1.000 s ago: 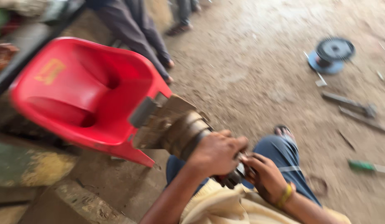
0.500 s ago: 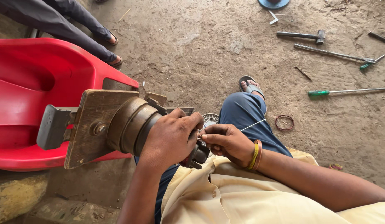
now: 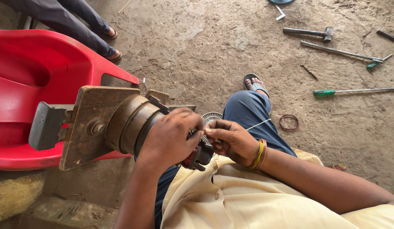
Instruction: The person sits on the floor and uses a cloth to wipe a motor component mounted on a stand. They then use scissors to cut a wire attached to the component and continue wiping it.
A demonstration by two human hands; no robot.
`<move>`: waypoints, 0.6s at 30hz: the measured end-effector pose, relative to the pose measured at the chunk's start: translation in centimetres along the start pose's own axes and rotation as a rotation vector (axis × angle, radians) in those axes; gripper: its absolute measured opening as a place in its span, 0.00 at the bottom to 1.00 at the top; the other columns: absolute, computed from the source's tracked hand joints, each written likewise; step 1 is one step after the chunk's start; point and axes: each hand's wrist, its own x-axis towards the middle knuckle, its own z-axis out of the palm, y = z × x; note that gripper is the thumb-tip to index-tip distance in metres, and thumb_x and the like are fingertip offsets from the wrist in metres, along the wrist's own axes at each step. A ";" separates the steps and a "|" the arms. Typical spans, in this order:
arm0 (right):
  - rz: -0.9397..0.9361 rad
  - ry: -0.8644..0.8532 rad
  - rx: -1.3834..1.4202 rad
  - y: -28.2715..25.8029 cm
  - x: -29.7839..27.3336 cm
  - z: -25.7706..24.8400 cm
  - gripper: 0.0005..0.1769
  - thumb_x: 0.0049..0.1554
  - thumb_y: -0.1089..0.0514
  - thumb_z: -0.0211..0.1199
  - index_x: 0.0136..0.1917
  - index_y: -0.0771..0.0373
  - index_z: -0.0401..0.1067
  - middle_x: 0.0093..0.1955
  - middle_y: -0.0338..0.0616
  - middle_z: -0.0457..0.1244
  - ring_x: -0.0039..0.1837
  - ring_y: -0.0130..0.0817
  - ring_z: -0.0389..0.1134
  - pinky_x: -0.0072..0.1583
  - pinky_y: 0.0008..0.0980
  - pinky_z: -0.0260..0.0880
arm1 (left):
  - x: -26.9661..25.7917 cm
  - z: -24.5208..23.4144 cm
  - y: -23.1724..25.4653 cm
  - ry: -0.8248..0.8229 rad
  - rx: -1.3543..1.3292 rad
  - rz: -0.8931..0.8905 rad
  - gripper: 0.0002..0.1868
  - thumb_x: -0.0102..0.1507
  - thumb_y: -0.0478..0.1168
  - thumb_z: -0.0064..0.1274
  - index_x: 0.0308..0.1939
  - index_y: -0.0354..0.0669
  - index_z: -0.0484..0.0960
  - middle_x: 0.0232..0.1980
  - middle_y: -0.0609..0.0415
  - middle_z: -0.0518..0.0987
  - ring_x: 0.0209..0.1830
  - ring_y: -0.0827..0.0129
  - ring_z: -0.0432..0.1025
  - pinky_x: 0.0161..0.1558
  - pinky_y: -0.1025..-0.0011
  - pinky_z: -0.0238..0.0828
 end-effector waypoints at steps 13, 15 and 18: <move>-0.384 0.033 -1.303 -2.2 -1.8 1.1 0.09 0.56 0.57 0.67 0.46 0.64 0.75 0.30 0.36 0.63 0.33 0.19 0.60 0.37 0.25 0.64 | 0.0 -0.4 0.8 -0.003 0.074 -0.029 0.09 0.55 0.48 0.60 0.36 0.51 0.85 0.37 0.57 0.83 0.49 0.60 0.75 0.47 0.57 0.70; -0.380 0.006 -1.232 -3.4 -2.4 1.1 0.09 0.57 0.57 0.65 0.47 0.65 0.76 0.31 0.36 0.63 0.35 0.20 0.59 0.38 0.26 0.64 | -0.2 -0.7 0.7 -0.033 0.045 -0.012 0.08 0.55 0.49 0.61 0.35 0.55 0.86 0.35 0.58 0.83 0.45 0.61 0.76 0.44 0.58 0.71; -0.454 -0.013 -1.212 -4.9 -3.5 1.1 0.08 0.58 0.59 0.65 0.48 0.65 0.78 0.34 0.36 0.64 0.37 0.21 0.60 0.39 0.27 0.64 | -0.4 -0.7 0.5 -0.021 0.021 0.014 0.06 0.55 0.49 0.61 0.35 0.59 0.87 0.36 0.61 0.85 0.43 0.62 0.78 0.43 0.61 0.72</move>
